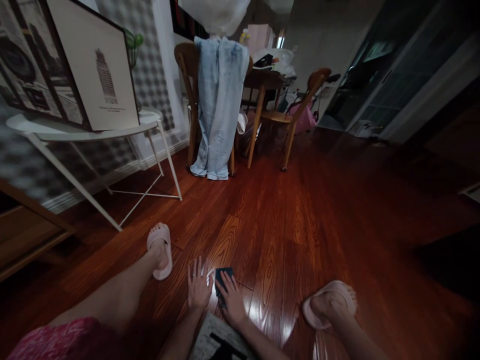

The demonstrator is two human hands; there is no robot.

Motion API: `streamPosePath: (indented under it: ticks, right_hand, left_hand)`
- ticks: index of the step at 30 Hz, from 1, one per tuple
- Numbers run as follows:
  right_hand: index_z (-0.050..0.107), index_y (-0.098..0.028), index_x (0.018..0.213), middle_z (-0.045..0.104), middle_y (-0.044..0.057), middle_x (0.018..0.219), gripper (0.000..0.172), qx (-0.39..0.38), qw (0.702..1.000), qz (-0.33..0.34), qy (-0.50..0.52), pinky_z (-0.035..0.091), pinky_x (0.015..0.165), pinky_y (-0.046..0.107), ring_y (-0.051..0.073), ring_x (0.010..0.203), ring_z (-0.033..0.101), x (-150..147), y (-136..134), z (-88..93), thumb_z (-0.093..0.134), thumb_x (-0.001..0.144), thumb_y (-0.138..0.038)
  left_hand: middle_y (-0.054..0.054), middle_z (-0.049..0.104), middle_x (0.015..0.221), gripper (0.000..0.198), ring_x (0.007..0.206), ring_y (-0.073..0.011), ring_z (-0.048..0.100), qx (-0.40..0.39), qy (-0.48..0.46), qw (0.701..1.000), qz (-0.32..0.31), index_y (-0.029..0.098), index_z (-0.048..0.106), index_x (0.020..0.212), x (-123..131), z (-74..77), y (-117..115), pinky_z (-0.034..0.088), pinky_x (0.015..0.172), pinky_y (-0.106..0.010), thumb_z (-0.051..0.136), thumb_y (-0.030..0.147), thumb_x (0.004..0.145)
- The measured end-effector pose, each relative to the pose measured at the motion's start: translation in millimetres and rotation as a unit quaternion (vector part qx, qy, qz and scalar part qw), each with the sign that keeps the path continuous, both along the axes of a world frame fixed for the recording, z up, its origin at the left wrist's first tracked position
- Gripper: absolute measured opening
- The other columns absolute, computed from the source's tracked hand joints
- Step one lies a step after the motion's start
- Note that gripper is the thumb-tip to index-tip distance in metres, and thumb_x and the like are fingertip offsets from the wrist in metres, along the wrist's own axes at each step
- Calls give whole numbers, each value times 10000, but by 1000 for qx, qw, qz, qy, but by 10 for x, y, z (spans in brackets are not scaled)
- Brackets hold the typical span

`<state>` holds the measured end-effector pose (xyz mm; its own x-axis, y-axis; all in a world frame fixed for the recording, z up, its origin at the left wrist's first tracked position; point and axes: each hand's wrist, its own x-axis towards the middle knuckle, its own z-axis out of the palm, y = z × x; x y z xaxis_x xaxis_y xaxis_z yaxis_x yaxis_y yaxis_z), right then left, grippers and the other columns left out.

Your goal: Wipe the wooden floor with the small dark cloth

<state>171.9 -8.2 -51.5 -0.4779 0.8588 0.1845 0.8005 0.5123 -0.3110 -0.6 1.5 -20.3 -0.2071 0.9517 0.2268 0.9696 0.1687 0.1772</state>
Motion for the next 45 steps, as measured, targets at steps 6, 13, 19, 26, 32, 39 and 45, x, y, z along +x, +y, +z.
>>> streamPosePath:
  ticks: [6, 13, 19, 26, 32, 39, 45]
  right_hand:
    - [535, -219, 1461, 438, 113, 1583, 621, 16, 988, -151, 0, 268, 1211, 549, 263, 1492, 342, 1193, 955, 218, 410, 852, -203]
    - [417, -157, 1540, 270, 150, 1659, 633, 61, 927, -366, 53, 185, 1216, 621, 305, 1555, 158, 1361, 832, 35, 314, 923, -253]
    - [295, -272, 1596, 254, 71, 1668, 785, -23, 987, -157, 38, 202, 1231, 613, 306, 1547, 194, 49, 83, -61, 484, 838, -194]
    - [398, -312, 1547, 316, 42, 1651, 759, -73, 989, 129, 5, 215, 1249, 501, 234, 1527, 263, 420, 415, 302, 539, 810, -203]
    - [523, -234, 1474, 421, 92, 1598, 605, 28, 973, -230, -19, 255, 1225, 519, 230, 1509, 307, 1515, 1157, 265, 366, 893, -167]
    - [389, -194, 1558, 246, 107, 1672, 649, 38, 953, -300, 4, 173, 1236, 586, 280, 1560, 143, 847, 545, -22, 380, 910, -219]
    - [307, -311, 1585, 213, 27, 1684, 820, -72, 997, 40, 7, 181, 1252, 534, 231, 1552, 180, -3, 49, 48, 494, 805, -139]
  left_hand:
    - [-101, 388, 1618, 577, 1504, -290, 348, -1, 5, 1000, -4, 238, 434, 1501, -16, -1, 1, 234, 1260, -573, 384, 391, 946]
    - [-70, 401, 1614, 570, 1507, -288, 342, 11, 21, 1000, 4, 254, 465, 1481, -3, -54, 11, 240, 1256, -570, 391, 384, 931]
    - [-73, 414, 1609, 568, 1516, -279, 327, 13, 30, 999, -1, 260, 476, 1475, -11, -74, 15, 235, 1257, -574, 377, 396, 932]
    - [-64, 422, 1605, 575, 1514, -281, 330, 24, 30, 999, -4, 265, 445, 1492, -33, -128, 20, 231, 1259, -577, 372, 370, 931]
    - [-99, 384, 1619, 588, 1509, -301, 337, 4, 31, 1000, -3, 229, 446, 1493, -8, -45, 16, 233, 1261, -578, 377, 352, 922]
    - [-94, 397, 1616, 571, 1507, -293, 342, -3, 25, 1000, -1, 240, 457, 1485, -7, -40, 11, 255, 1254, -571, 382, 331, 927]
    - [-101, 390, 1620, 579, 1508, -293, 337, 19, 59, 998, -5, 241, 428, 1499, -17, -101, 15, 241, 1250, -583, 395, 334, 929]
